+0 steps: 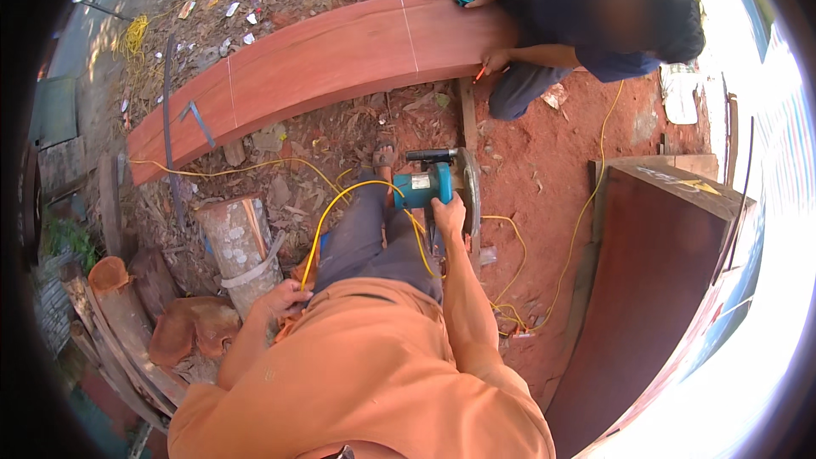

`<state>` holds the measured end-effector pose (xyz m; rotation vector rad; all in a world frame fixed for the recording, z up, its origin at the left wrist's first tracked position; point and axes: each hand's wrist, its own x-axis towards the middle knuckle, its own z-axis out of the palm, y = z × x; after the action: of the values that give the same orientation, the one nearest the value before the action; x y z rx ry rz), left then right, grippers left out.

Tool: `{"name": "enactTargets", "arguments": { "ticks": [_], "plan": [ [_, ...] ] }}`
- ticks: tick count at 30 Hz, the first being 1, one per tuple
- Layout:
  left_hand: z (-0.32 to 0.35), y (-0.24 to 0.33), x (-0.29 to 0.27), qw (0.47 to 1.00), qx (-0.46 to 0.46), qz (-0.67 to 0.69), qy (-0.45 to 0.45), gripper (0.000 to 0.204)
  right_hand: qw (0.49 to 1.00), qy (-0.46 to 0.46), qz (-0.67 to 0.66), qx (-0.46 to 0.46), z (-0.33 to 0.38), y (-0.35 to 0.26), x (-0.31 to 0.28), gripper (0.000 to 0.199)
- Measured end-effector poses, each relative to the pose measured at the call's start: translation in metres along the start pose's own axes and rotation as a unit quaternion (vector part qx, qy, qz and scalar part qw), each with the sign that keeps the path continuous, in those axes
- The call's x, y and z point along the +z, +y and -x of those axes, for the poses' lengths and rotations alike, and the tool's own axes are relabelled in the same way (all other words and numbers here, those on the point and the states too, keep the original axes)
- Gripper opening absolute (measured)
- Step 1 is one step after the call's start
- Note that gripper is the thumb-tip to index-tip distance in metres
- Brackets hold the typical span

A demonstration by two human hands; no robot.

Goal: The person plugs in a circular saw and cuts a long reddish-brown board placed on supports. They adjust the saw, make a cut along the board, then reposition and cut again. The board remains on the supports during the cuts.

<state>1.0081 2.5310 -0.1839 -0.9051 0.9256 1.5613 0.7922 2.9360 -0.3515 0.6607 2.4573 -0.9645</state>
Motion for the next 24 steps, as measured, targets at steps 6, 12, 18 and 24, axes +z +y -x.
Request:
{"name": "enactTargets", "arguments": {
  "ticks": [6, 12, 18, 24],
  "plan": [
    [-0.047, 0.053, -0.054, 0.981, -0.083, -0.175, 0.005, 0.030, 0.996, -0.033, -0.012, -0.086, -0.037, -0.092, 0.013, 0.029],
    [-0.139, 0.140, -0.087, 0.755, 0.108, -0.468, 0.445, 0.036, 0.984, -0.058, 0.009, -0.166, -0.089, -0.161, 0.036, 0.026],
    [-0.209, 0.252, 0.028, 0.784, 0.443, -0.238, 0.363, 0.024, 0.991, -0.031, -0.029, -0.131, -0.106, -0.187, 0.079, 0.023],
    [-0.255, 0.297, 0.099, 0.832, 0.420, -0.186, 0.311, 0.044, 0.991, -0.040, -0.071, -0.106, -0.116, -0.179, 0.108, 0.033]
  ]
}}
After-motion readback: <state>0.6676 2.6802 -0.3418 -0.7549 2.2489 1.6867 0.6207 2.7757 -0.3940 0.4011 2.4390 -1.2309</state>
